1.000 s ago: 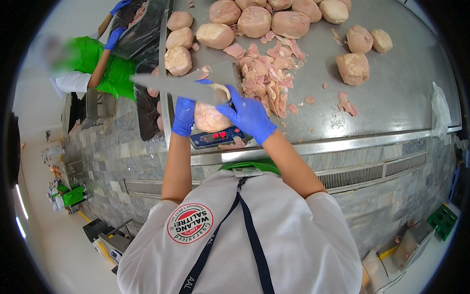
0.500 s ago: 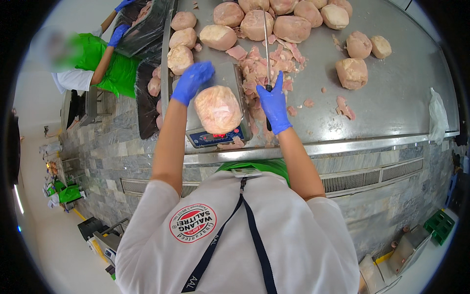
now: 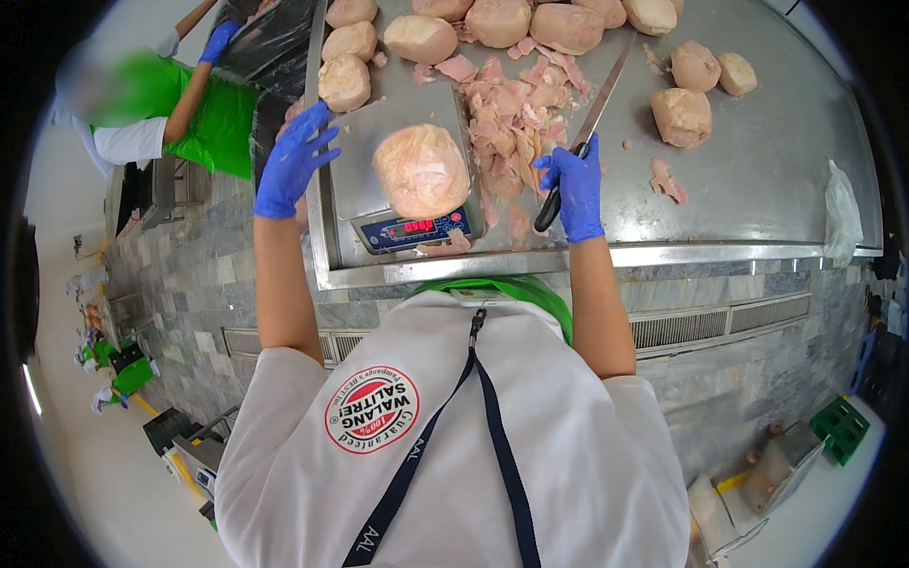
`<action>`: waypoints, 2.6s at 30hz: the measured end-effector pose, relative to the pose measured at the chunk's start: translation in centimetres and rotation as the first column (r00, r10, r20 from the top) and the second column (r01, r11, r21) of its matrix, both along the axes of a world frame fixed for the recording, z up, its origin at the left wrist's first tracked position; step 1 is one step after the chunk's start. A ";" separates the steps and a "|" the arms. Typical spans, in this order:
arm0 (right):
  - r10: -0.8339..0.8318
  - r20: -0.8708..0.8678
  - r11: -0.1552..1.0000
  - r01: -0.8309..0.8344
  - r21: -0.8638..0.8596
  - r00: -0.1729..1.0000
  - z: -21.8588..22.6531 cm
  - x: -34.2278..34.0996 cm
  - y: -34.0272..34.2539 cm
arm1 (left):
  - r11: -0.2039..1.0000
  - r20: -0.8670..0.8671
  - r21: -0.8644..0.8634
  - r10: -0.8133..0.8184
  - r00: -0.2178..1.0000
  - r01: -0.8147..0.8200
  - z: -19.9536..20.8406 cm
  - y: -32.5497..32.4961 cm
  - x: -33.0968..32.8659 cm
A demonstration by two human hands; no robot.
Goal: The person trims raw meat pieces on a stainless steel table using a knife and a digital scale. They repeatedly weigh each piece, trim off excess fat or tissue, and place the trimmed pieces aside. The process is continuous and methodical, with other workers visible in the background performing similar tasks.
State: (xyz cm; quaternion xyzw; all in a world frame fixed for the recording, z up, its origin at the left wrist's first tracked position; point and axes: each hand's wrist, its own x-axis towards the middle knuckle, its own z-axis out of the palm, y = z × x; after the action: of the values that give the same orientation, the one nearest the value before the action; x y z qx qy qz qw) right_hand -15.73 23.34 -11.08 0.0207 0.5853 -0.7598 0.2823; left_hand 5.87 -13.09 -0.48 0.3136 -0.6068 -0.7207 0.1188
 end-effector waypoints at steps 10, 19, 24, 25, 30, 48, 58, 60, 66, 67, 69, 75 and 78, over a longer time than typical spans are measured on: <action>0.313 -0.116 0.949 -0.316 -0.003 0.943 5.6 3.4 -7.6 | 0.959 0.100 0.249 -0.166 0.981 0.137 -0.7 10.5 2.8; 0.372 -0.324 0.920 -0.391 0.008 0.870 7.3 4.0 -10.7 | 0.441 -0.024 -0.896 -0.175 0.984 0.056 -2.2 12.9 -0.6; 0.401 -0.518 0.911 -0.387 0.142 0.756 7.5 5.5 -10.9 | 0.159 0.230 -0.948 -0.262 0.937 0.277 -4.5 10.4 1.8; 0.405 -0.512 0.909 -0.396 0.133 0.758 7.5 5.7 -10.8 | 0.363 0.035 -0.922 -0.270 0.962 0.135 -4.4 10.5 2.2; 0.532 -0.562 0.847 -0.400 0.350 0.634 7.9 5.2 -9.1 | 0.911 -0.370 -0.399 -0.059 0.927 -0.101 -5.0 11.6 1.4; 0.806 -0.496 0.556 -0.123 0.822 0.323 13.1 7.6 -3.2 | 0.939 -0.195 -0.065 0.320 0.927 -0.337 -6.9 6.8 -0.7; 0.763 -0.571 0.637 -0.206 0.742 0.302 13.4 1.8 -9.5 | 0.988 -0.330 -0.157 -0.053 0.943 0.001 -3.9 4.8 -1.3; 0.822 -0.533 0.564 -0.165 0.809 0.199 13.4 1.7 -9.0 | 0.946 -0.259 -0.317 -0.156 0.953 0.068 -4.3 4.1 -1.0; 0.915 -0.404 0.400 -0.134 0.907 0.001 13.9 0.2 -7.5 | 0.910 -0.199 -0.351 -0.303 0.932 0.221 -5.3 1.7 -2.3; 0.923 -0.386 0.380 -0.140 0.914 -0.017 13.8 -0.3 -7.5 | 0.926 -0.216 -0.286 -0.312 0.925 0.245 -5.1 1.6 -2.7; 0.913 -0.402 0.381 -0.215 0.899 -0.065 14.0 -0.9 -8.4 | 0.927 -0.268 -0.183 -0.367 0.891 0.327 -5.4 1.4 -3.2; 0.855 -0.481 0.398 -0.350 0.848 -0.195 13.0 0.1 -12.9 | 0.936 -0.414 -0.028 -0.332 0.848 0.352 -8.9 0.7 -2.3; 0.816 -0.571 0.525 -0.300 0.796 -0.088 11.0 0.3 -12.7 | 0.901 -0.403 -0.156 -0.432 0.807 0.405 -3.9 2.7 -2.6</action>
State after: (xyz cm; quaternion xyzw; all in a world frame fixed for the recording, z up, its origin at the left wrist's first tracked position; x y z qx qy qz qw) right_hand -15.40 10.63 -0.12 -0.6328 0.7160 -0.2479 0.1593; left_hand 3.24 -10.40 -4.42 0.0023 -0.6418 -0.7607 0.0969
